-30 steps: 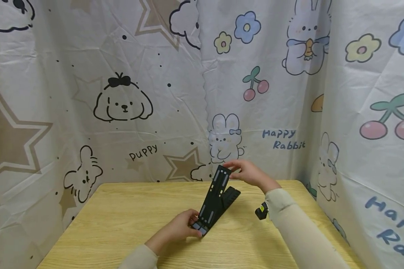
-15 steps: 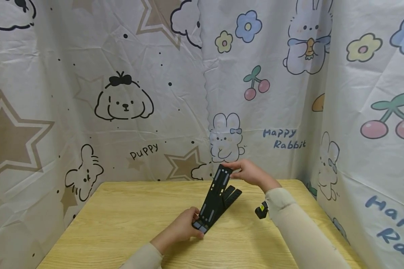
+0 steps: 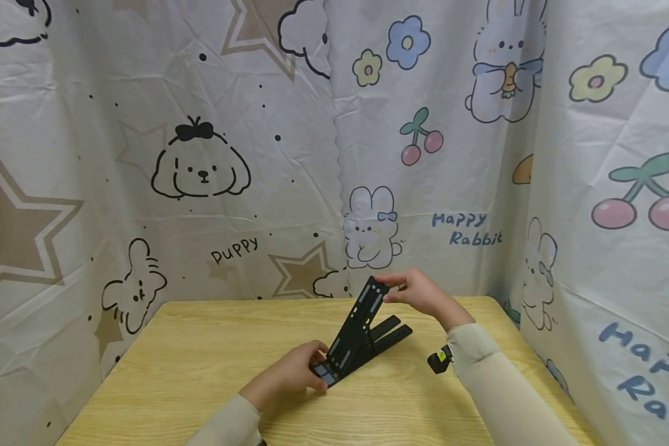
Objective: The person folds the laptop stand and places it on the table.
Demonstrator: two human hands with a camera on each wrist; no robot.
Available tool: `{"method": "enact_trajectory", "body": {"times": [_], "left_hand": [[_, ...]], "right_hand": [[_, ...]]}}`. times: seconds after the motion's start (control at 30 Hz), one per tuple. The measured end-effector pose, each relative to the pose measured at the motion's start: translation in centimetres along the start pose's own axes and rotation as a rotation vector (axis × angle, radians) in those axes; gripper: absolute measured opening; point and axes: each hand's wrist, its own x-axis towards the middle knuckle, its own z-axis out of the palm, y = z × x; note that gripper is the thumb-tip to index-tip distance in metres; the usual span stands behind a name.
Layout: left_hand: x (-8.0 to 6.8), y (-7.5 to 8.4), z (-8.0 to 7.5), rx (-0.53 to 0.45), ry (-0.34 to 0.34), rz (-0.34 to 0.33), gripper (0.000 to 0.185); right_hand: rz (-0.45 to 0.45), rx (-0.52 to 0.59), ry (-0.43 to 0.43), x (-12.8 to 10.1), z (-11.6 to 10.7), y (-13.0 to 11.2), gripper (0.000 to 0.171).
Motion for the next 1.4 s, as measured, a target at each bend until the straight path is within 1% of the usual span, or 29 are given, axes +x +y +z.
{"method": "enact_trajectory", "body": {"times": [0.2,0.4,0.53,0.7,0.83,0.97,1.07,1.2,1.4], "left_hand": [[0.2,-0.5,-0.5,0.027,-0.017,0.01,0.067],[-0.1,-0.6,-0.7,0.025,-0.024,0.028,0.065],[-0.4,-0.6,-1.3,0.031,-0.024,0.027,0.063],[-0.4,-1.1,-2.1,0.051,-0.013,0.017,0.063],[0.0,-1.8,-2.5,0.033,-0.015,0.015,0.064],[0.2,-2.4,-2.7,0.015,-0.028,0.027,0.065],[0.3,-2.5,-2.9,-0.005,-0.031,0.02,0.064],[0.4,-2.5,-3.0,-0.024,-0.013,0.003,0.063],[0.5,-2.4,-3.0,-0.019,0.013,0.002,0.062]], "right_hand": [[0.009,0.014,0.027,-1.0,0.1,0.0,0.048],[0.016,-0.001,0.073,-2.2,0.6,-0.5,0.047],[0.021,-0.001,0.097,-2.7,1.0,-1.2,0.046],[0.022,-0.003,0.123,-3.2,1.5,-1.5,0.046],[0.012,0.001,0.143,-3.4,1.8,-1.3,0.045],[0.009,0.027,0.152,-3.7,2.1,-1.1,0.045],[0.01,0.044,0.156,-3.9,2.3,-1.0,0.045],[0.008,0.06,0.169,-4.1,2.5,-1.1,0.044],[-0.05,0.05,0.173,-4.3,2.7,-0.8,0.044]]}}
